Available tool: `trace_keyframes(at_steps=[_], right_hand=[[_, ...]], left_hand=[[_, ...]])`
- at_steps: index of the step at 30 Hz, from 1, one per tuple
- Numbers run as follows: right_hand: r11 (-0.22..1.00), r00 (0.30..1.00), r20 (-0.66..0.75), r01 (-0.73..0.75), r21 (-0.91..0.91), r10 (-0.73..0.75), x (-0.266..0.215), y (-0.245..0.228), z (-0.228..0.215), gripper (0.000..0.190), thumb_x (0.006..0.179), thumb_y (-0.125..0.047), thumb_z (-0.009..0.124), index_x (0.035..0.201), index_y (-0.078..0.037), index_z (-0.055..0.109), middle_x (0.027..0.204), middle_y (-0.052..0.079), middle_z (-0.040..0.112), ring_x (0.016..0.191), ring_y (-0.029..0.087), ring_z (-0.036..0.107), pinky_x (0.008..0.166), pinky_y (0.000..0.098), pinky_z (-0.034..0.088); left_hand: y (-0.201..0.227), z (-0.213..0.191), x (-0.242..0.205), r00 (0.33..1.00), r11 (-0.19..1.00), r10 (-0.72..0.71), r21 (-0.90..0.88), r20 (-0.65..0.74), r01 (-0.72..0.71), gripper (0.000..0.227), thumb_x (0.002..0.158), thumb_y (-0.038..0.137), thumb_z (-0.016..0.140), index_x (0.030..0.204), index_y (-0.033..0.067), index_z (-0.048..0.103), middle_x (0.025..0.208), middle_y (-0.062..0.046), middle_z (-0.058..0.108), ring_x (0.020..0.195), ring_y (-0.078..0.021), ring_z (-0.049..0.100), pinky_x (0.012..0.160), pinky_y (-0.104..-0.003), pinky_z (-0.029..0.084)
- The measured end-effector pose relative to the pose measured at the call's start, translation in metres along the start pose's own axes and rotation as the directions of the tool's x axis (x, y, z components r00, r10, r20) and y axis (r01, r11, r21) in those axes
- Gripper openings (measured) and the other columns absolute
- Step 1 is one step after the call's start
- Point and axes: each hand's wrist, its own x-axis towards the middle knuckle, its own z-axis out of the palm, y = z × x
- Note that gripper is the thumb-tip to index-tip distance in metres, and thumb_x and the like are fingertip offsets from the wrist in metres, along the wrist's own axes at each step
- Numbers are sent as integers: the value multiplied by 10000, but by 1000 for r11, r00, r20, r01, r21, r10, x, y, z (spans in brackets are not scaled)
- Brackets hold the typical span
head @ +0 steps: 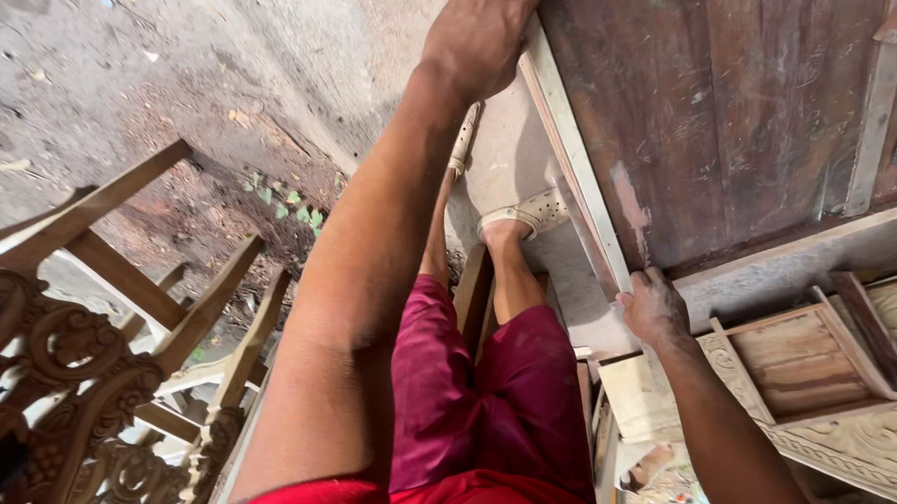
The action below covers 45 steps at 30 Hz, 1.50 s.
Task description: The person sands a thin wooden strip with a power sander, then uses a hand saw to cut a section from the strip before checking its fit against a wooden frame.
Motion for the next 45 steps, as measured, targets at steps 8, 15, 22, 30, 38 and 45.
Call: trace_keyframes(at_steps=[8,15,22,30,38,45], right_hand=[[986,884,-461,6,164,72,-43,25,41,313,809,-195,743,1061,-40,638,1070,176,652,1000,398,644,835,491,563],[951,718,-675,61,303,169,-49,111,27,309,931,-135,703,1220,-38,655,1120,174,653,1067,353,637,940,445,554],[970,741,-665,86,227,90,-9,143,27,291,1025,-141,706,1282,-17,648,1151,157,639,1078,294,628,1006,381,570],[968,756,-640,37,249,135,3,148,36,335,990,-128,711,1298,0,696,1174,161,683,1128,274,671,1010,373,575],[974,699,-711,96,203,80,26,154,32,311,993,-150,766,1273,-48,679,1166,105,561,1110,251,575,1042,370,514],[964,690,-693,-26,266,210,20,119,19,340,900,-171,822,1226,-134,731,1179,52,554,1193,272,524,1071,422,475]], left_hand=[[30,-20,11,992,948,107,295,58,-120,272,1086,155,549,1282,214,728,1612,-146,400,1563,-441,179,1300,-572,185],[79,25,96,994,945,44,319,101,-74,388,1034,123,521,1379,220,669,1629,-167,324,1559,-420,150,1304,-537,168],[54,44,129,995,896,-66,444,74,27,657,984,-65,449,1521,306,521,1684,-107,183,1554,-361,133,1292,-469,167],[69,42,137,976,890,-130,454,176,37,583,1053,-20,469,1537,303,510,1698,-84,166,1594,-353,103,1344,-444,142],[70,41,133,999,891,-10,454,34,-7,552,1021,-2,525,1525,221,550,1689,-124,210,1558,-400,162,1301,-507,210],[150,98,84,910,883,307,274,280,-382,465,1029,101,586,1489,168,574,1608,-201,373,1503,-460,278,1227,-642,216]])
